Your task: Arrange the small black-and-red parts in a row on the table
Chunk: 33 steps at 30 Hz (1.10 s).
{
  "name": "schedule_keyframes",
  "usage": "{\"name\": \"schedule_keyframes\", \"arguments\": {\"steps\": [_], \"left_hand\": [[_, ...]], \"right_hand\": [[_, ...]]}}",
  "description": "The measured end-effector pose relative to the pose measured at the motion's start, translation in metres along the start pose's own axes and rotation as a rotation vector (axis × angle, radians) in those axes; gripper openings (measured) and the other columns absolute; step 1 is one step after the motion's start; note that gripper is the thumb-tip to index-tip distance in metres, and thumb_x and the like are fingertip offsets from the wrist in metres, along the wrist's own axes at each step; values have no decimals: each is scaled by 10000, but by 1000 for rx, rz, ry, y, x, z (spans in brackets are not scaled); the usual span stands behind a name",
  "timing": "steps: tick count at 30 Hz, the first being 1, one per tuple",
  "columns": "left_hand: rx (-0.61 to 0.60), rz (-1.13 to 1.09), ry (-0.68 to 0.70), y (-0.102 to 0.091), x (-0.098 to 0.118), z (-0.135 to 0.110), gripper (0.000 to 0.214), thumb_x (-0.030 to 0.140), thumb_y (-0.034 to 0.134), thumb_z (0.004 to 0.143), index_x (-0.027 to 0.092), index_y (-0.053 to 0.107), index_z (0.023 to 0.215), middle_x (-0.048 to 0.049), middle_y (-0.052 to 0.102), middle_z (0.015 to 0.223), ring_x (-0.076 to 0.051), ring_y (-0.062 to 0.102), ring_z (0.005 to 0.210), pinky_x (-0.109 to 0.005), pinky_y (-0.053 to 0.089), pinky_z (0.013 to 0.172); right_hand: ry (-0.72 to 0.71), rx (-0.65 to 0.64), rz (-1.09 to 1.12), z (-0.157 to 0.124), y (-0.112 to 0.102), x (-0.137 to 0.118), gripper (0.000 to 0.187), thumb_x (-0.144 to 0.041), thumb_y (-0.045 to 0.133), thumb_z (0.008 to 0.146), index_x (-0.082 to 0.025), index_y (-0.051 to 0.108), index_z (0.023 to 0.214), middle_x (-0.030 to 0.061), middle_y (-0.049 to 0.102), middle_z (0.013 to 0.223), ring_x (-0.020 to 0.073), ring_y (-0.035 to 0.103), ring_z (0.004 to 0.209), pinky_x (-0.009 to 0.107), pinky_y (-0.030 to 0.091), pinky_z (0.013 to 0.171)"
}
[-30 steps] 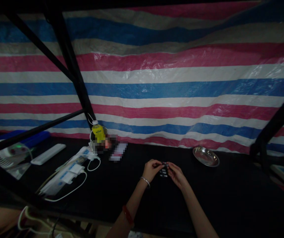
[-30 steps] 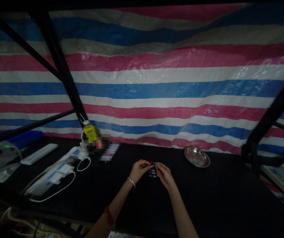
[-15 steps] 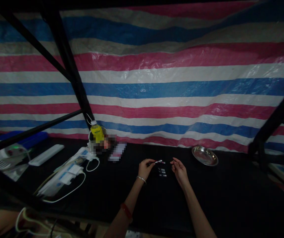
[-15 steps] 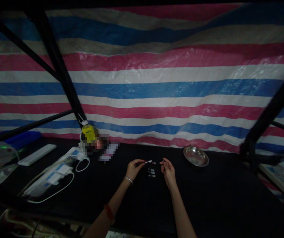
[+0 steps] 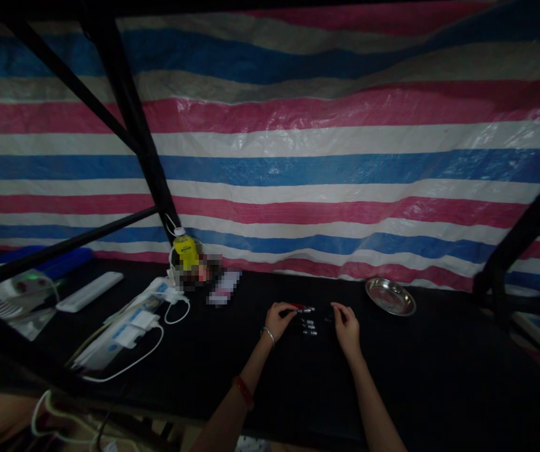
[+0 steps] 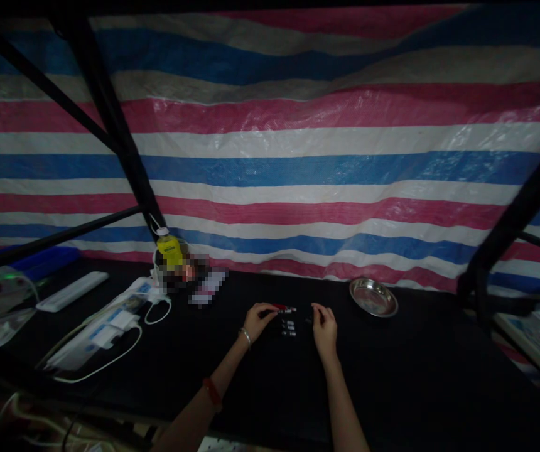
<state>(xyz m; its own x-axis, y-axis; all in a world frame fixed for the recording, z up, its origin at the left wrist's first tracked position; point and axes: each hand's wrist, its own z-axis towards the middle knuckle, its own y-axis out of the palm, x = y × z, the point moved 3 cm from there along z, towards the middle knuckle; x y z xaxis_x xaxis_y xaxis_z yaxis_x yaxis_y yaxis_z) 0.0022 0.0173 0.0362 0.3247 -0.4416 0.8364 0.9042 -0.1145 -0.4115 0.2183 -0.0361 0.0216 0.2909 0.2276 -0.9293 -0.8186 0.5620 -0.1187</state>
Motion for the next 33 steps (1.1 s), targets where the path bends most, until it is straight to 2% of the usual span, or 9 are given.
{"name": "schedule_keyframes", "arguments": {"steps": [4,8,17,25,33], "left_hand": [[-21,17,-3,2,-1,-1,110,267,602,745,231,701,777,-23,717,855,-191,626,846,-352,394,867],[-37,39,-3,3,-2,-2,114,259,603,744,240,703,797,-17,716,872,-190,620,857,-345,398,859],[-32,69,-49,4,-8,-2,159,267,609,723,251,714,842,-26,712,899,-212,598,885,-354,406,852],[9,63,-88,4,-9,-4,163,276,632,694,271,720,830,-20,708,874,-213,589,890,-351,424,851],[33,60,-88,6,-17,-4,148,255,608,718,236,713,821,-32,700,842,-191,597,833,-336,451,805]], "right_hand": [[-73,-98,-288,-5,3,1,306,-428,477,804,-233,689,907,66,596,803,215,484,811,349,377,782],[-117,-113,-420,-6,4,3,302,-390,467,811,-231,697,924,68,561,764,212,453,775,338,369,745],[-159,-179,-482,-7,7,13,258,-338,493,793,-242,718,875,75,543,772,210,453,763,338,363,735],[-150,-172,-477,-8,7,12,224,-306,525,764,-251,722,855,74,540,782,218,451,777,345,371,745],[-176,-174,-581,-8,8,12,231,-305,530,762,-231,720,869,77,525,830,213,465,814,340,366,763]]}}
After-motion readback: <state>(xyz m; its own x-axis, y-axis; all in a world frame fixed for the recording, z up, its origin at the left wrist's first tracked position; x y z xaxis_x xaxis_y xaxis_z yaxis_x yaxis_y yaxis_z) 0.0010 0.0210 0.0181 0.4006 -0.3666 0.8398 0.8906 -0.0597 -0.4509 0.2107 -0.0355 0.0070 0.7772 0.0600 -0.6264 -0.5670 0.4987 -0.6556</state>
